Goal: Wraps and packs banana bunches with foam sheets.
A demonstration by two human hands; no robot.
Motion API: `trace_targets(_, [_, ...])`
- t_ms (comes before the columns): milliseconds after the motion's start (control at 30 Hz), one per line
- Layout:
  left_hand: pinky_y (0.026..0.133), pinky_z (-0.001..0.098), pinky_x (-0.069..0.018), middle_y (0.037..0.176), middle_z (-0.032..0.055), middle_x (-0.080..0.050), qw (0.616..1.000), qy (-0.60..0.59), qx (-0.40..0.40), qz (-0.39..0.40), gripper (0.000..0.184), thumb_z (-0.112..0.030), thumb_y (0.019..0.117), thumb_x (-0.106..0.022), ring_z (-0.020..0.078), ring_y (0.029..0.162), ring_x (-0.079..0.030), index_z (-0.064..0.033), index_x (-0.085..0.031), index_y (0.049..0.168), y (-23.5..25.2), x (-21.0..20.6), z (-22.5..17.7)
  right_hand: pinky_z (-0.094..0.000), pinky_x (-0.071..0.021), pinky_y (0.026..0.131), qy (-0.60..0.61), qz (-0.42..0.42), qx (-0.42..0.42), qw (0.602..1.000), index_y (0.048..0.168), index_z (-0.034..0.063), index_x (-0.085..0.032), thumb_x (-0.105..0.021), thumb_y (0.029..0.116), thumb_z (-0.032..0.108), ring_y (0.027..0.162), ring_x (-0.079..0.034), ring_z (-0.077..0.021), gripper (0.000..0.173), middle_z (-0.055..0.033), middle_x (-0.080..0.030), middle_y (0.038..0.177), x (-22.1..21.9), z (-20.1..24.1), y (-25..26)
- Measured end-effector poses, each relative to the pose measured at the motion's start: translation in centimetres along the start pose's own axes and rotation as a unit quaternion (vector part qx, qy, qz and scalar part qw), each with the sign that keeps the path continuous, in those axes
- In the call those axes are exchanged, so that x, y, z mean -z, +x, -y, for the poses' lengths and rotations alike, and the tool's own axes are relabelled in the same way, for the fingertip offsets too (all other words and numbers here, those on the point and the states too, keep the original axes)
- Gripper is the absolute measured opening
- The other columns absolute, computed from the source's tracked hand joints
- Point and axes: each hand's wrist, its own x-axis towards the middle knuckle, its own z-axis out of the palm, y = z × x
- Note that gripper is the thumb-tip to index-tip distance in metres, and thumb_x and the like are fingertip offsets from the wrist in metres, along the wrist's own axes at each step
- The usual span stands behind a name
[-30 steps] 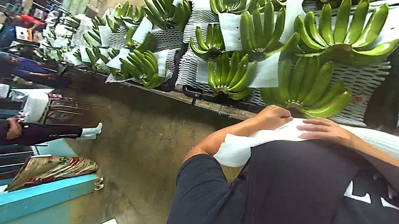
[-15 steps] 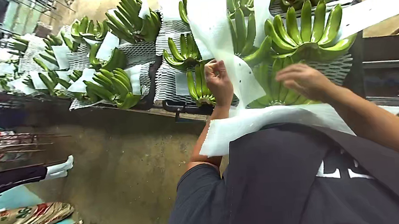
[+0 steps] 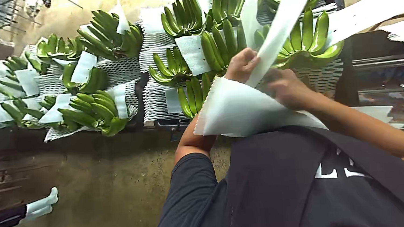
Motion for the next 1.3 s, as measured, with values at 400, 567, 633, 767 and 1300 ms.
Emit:
trace_targets(400, [0.107,0.0219,-0.0429,0.134,-0.0003,-0.061,0.884,-0.292,0.041,0.363,0.087,-0.068,0.091,-0.056,-0.0005,0.121,-0.055,0.0014,-0.049,0.144,2.4,-6.4,0.5,-0.0291,-0.056,0.091,0.3,-0.462,-0.281,0.785,0.12,-0.0025,-0.048,-0.055,0.0867,-0.003,0.104,-0.062,-0.007,0.034,-0.0044,-0.056,0.119,1.8,-4.7,-10.7])
trace_targets(567, [0.083,0.0188,-0.056,0.107,-0.0028,-0.071,0.822,-0.377,0.295,0.307,0.049,-0.041,0.1118,-0.024,0.0002,0.096,-0.067,-0.0125,-0.056,0.135,2.2,-5.9,-1.6,-0.0367,-0.0596,0.087,0.589,-0.408,-0.361,0.597,0.136,0.0105,-0.04,-0.048,0.0928,-0.002,0.101,-0.068,-0.0184,0.046,-0.0072,-0.061,0.118,1.4,-8.6,-10.4])
trace_targets(633, [0.078,0.0196,-0.0573,0.1,-0.0037,-0.072,0.828,-0.356,0.328,0.283,0.053,-0.048,0.1111,-0.02,0.0006,0.093,-0.068,-0.0161,-0.06,0.124,2.3,-5.8,-1.1,-0.0337,-0.059,0.09,0.607,-0.353,-0.324,0.634,0.128,0.0096,-0.054,-0.049,0.0997,0.0,0.1,-0.07,-0.0142,0.03,-0.0019,-0.071,0.11,1.5,-8.9,-10.3])
trace_targets(767, [0.08,0.0218,-0.0575,0.103,-0.0031,-0.071,0.836,-0.33,0.356,0.257,0.056,-0.055,0.1089,-0.023,0.0023,0.095,-0.068,-0.0175,-0.061,0.123,1.9,-5.6,-0.2,-0.0236,-0.0582,0.075,0.389,-0.3,-0.389,0.78,0.098,0.0028,-0.067,-0.069,0.0905,-0.003,0.077,-0.067,-0.0022,0.009,0.0021,-0.072,0.086,2.0,-8.0,-10.2])
trace_targets(1300, [0.094,0.0264,-0.0554,0.12,0.0007,-0.071,0.775,-0.298,0.318,0.458,0.088,-0.067,0.1006,0.002,0.0067,0.109,-0.067,-0.0126,-0.055,0.14,0.5,0.2,3.0,-0.0503,-0.0436,0.108,0.253,0.035,-0.578,0.775,0.131,-0.0034,-0.061,-0.053,0.1078,0.031,0.122,-0.059,-0.0311,0.042,-0.0236,-0.063,0.13,1.3,-3.5,-14.5])
